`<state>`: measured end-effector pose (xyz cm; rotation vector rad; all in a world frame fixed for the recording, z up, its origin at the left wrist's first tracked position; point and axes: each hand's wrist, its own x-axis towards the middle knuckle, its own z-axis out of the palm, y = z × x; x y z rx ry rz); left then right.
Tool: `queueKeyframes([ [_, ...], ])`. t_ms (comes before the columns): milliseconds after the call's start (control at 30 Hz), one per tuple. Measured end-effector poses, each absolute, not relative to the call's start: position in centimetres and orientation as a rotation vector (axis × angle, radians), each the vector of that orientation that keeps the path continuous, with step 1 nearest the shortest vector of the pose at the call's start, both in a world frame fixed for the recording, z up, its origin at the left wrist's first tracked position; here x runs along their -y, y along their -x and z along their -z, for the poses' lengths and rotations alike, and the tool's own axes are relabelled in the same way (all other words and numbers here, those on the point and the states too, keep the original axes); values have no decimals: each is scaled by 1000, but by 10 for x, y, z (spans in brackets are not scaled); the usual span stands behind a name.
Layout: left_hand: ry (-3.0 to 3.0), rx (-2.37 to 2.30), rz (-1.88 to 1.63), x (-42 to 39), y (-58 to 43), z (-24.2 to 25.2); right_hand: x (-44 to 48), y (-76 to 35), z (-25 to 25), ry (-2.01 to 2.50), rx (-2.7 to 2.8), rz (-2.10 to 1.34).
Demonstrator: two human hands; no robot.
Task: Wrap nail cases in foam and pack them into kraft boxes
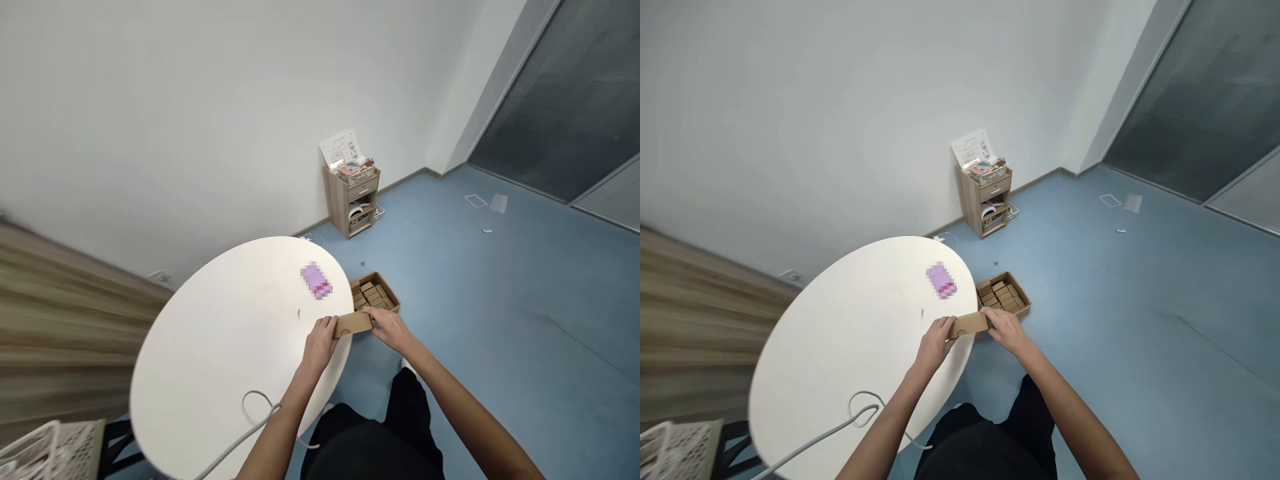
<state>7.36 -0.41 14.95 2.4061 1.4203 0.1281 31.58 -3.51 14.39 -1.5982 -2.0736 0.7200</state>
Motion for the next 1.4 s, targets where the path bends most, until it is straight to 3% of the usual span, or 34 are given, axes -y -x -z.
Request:
queueKeyframes([
  [267,-2016,-1254,-479,-20,-240,-89,-2,-501,-130,1607,2066,-859],
  [467,-1689,-1324,-539,-55,-310,-14,-76,-570,-72,1558,2096,-1154],
  [633,-1644,-1705,-344,-105,-341,82,-158,-575,15,1648,2230,-1044],
  [900,-1840,-1914,40,-194,-346,278,-284,-549,240,1762,2421,-823],
  [1033,-2016,-1949,79,-228,-346,350,-326,-529,325,1771,2484,-737],
  [1200,-2109,-2018,53,-247,-347,400,-345,-511,377,1760,2544,-695],
  [1400,-2153,-2073,91,-249,-347,418,-354,-494,398,1740,2539,-707],
])
